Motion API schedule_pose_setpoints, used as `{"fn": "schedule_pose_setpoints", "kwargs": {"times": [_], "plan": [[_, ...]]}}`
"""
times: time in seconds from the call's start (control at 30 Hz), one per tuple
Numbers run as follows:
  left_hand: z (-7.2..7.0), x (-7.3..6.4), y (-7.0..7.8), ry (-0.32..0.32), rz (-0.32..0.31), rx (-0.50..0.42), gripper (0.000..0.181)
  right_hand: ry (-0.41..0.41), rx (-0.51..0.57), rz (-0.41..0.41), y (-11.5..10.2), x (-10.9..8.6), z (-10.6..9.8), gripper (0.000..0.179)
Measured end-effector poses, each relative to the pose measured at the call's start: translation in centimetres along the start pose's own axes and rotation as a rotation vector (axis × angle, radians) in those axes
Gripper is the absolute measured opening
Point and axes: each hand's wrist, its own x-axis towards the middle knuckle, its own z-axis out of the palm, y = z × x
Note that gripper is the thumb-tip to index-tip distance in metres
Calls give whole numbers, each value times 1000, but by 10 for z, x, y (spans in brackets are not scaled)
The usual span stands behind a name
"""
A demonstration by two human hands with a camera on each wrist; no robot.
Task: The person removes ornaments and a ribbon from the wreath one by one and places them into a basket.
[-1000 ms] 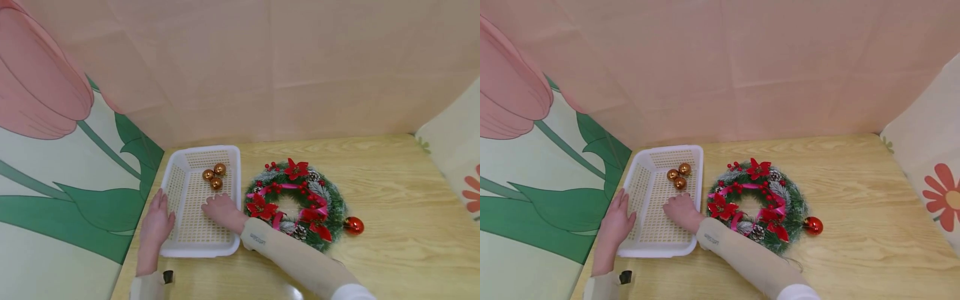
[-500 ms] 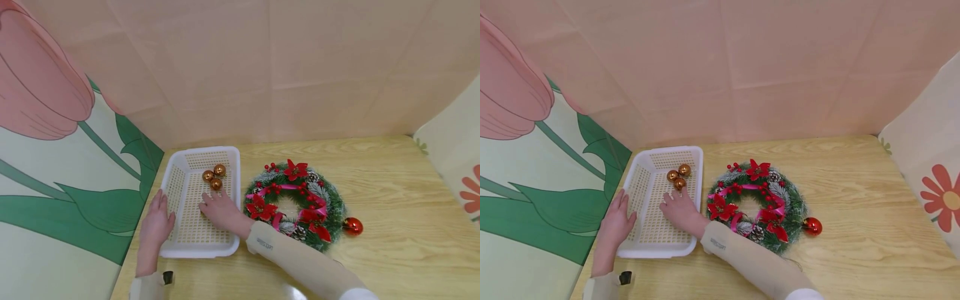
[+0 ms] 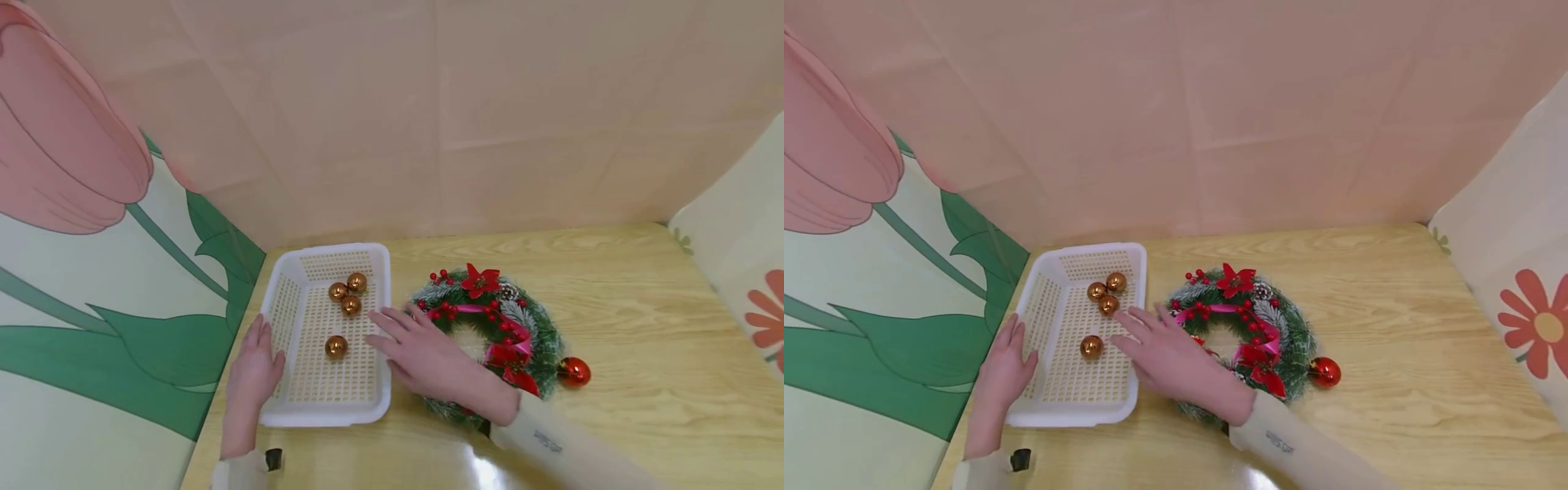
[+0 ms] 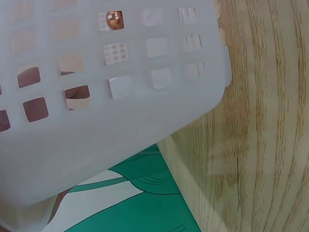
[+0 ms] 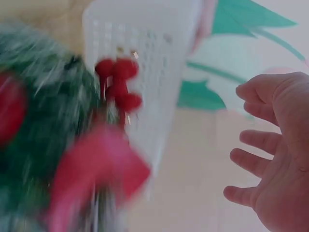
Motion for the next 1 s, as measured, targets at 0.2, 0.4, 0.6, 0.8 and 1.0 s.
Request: {"fn": "schedule_pose_setpoints", "kwargs": {"times": [0.2, 0.4, 0.6, 0.8, 1.0], "plan": [[2, 0, 3, 14, 8, -3, 61, 111, 39, 87, 39, -59, -36, 49], [1, -1, 3, 12, 12, 2, 59, 198, 9, 219, 78, -118, -51, 50], [0, -3, 2, 4, 1, 6, 60, 66, -12, 470, 100, -180, -53, 75], [1, -3, 1, 19, 3, 3, 59, 31, 12, 593, 116, -226, -44, 85], [3, -3, -1, 30, 7, 5, 59, -11, 93, 584, 116, -244, -20, 81]]}}
